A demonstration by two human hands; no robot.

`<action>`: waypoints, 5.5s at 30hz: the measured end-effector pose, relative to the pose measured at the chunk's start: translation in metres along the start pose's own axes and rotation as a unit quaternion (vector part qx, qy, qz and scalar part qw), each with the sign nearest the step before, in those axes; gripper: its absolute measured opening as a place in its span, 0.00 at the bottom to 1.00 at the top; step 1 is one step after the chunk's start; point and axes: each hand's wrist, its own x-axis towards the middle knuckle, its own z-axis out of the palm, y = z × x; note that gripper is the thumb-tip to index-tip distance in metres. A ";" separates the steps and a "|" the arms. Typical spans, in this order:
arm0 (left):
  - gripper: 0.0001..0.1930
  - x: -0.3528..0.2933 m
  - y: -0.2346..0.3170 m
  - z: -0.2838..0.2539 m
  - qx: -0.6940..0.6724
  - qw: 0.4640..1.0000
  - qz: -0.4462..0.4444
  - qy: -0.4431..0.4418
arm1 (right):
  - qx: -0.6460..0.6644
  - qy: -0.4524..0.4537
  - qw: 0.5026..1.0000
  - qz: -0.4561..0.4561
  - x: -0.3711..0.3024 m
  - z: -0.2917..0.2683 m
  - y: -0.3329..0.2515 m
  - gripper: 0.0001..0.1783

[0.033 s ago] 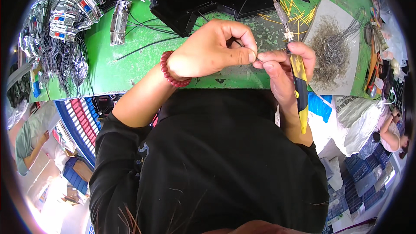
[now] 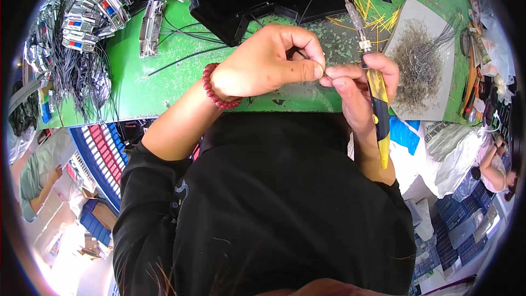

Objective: The person solders wires onto small circuit boards using a soldering iron and installs the wired components into a toy vehicle shell.

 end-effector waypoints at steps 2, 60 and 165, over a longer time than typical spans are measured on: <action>0.05 0.001 0.002 -0.001 0.007 1.000 -0.004 -0.008 | -0.009 0.001 1.000 -0.002 0.000 0.000 0.000 0.28; 0.04 0.017 -0.023 0.011 0.529 0.840 0.094 0.076 | -0.199 0.119 0.972 0.045 -0.055 -0.037 0.000 0.14; 0.10 -0.033 0.074 0.033 0.359 0.874 0.221 0.240 | -0.146 0.088 0.975 -0.144 0.071 0.021 -0.078 0.26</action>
